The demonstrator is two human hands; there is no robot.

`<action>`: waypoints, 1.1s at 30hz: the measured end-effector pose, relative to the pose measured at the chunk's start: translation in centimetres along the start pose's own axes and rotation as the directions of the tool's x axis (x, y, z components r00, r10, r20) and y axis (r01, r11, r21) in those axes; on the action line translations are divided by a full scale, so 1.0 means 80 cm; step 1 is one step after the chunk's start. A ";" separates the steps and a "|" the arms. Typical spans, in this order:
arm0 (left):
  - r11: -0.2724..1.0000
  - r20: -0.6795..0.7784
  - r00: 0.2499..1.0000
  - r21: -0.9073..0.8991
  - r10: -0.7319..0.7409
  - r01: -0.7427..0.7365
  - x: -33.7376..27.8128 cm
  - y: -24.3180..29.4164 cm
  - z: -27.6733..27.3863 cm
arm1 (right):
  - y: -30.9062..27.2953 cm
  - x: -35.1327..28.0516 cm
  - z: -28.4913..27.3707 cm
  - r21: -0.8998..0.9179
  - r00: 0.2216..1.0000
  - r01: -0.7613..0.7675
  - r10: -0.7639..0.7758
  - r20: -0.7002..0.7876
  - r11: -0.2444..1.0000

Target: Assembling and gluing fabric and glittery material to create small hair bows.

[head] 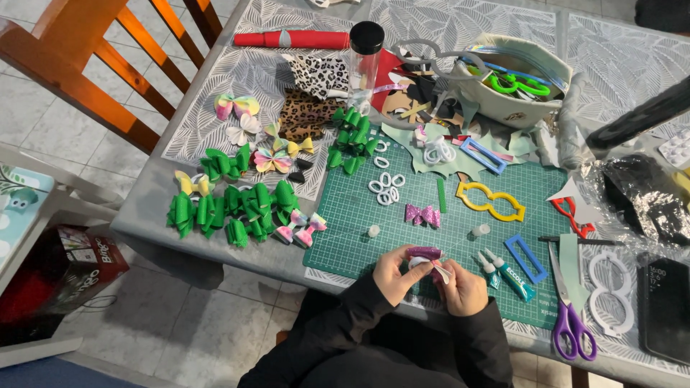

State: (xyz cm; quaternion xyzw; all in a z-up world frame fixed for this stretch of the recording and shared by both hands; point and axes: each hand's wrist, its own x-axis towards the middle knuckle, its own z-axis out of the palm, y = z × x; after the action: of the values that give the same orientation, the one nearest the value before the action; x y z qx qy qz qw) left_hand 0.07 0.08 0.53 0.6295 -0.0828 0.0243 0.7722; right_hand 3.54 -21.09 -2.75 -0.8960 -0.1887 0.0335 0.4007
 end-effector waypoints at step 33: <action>0.956 -0.078 0.994 -0.289 -0.077 0.051 0.029 0.018 0.033 | -0.099 0.007 -0.044 0.531 0.951 0.244 -0.094 -0.294 0.811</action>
State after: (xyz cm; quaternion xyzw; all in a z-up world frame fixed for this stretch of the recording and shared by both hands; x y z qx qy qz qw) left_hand 1.93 -2.34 2.80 0.5118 -0.0306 0.0147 0.8585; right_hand 2.32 -18.56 5.51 -0.7145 -0.1972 -0.0637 0.6683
